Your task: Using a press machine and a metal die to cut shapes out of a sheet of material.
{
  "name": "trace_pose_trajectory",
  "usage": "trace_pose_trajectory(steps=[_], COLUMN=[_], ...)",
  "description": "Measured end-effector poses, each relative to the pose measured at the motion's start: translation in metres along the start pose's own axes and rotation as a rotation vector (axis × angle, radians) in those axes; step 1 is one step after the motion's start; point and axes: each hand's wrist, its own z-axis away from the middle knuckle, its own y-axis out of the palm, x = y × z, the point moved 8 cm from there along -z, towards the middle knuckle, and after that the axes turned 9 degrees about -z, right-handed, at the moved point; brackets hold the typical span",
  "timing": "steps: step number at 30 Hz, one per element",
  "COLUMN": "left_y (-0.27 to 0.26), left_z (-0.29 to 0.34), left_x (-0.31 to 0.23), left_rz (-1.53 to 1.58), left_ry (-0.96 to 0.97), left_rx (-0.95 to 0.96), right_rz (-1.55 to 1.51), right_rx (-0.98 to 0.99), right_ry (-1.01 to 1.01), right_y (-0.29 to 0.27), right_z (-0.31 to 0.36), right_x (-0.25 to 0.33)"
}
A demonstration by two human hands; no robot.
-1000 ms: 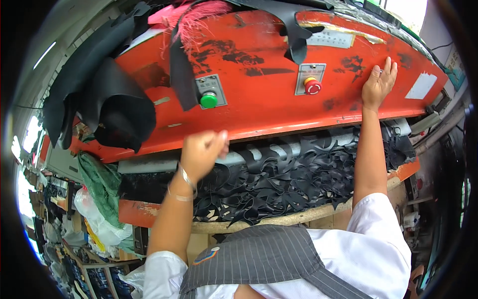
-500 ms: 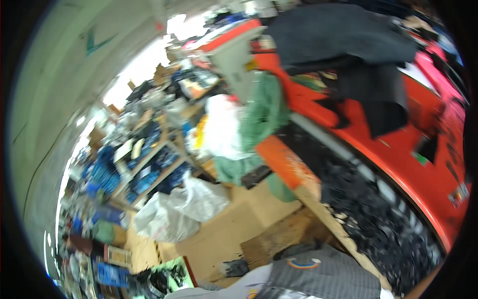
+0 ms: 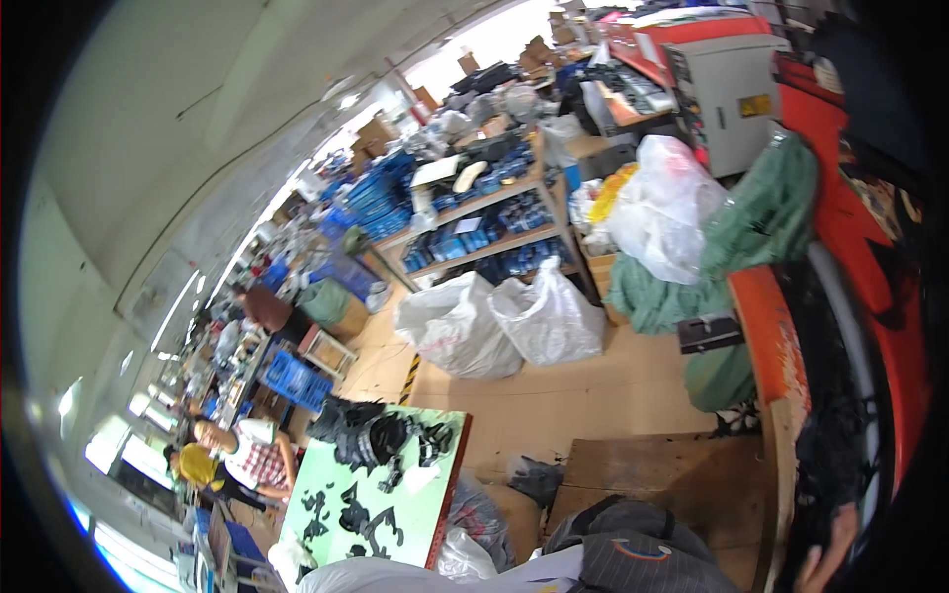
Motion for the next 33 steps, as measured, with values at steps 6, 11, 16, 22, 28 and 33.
trace_pose_trajectory(steps=[6, 11, 16, 22, 28, 33], left_y=[0.000, -0.017, -0.040, -0.063, -0.085, -0.100], left_z=[0.063, 0.076, 0.064, 0.033, -0.015, -0.105], left_x=[-0.003, -0.011, -0.018, -0.023, -0.027, -0.034], left_rz=[0.153, 0.236, 0.304, 0.398, 0.495, 0.558], left_ry=[-0.148, -0.182, -0.174, -0.134, -0.061, 0.081], left_rx=[-0.004, 0.031, 0.078, 0.151, 0.254, 0.422], right_rz=[-0.244, -0.358, -0.429, -0.477, -0.475, -0.398], right_rx=[0.534, 0.549, 0.539, 0.557, 0.609, 0.479], right_ry=[-0.135, 0.048, 0.100, 0.153, 0.159, 0.047], right_y=[0.090, 0.093, 0.097, 0.108, 0.133, 0.173], right_z=[-0.046, -0.046, -0.050, -0.046, -0.040, -0.006], right_x=[0.070, 0.052, 0.045, 0.067, 0.094, 0.105])
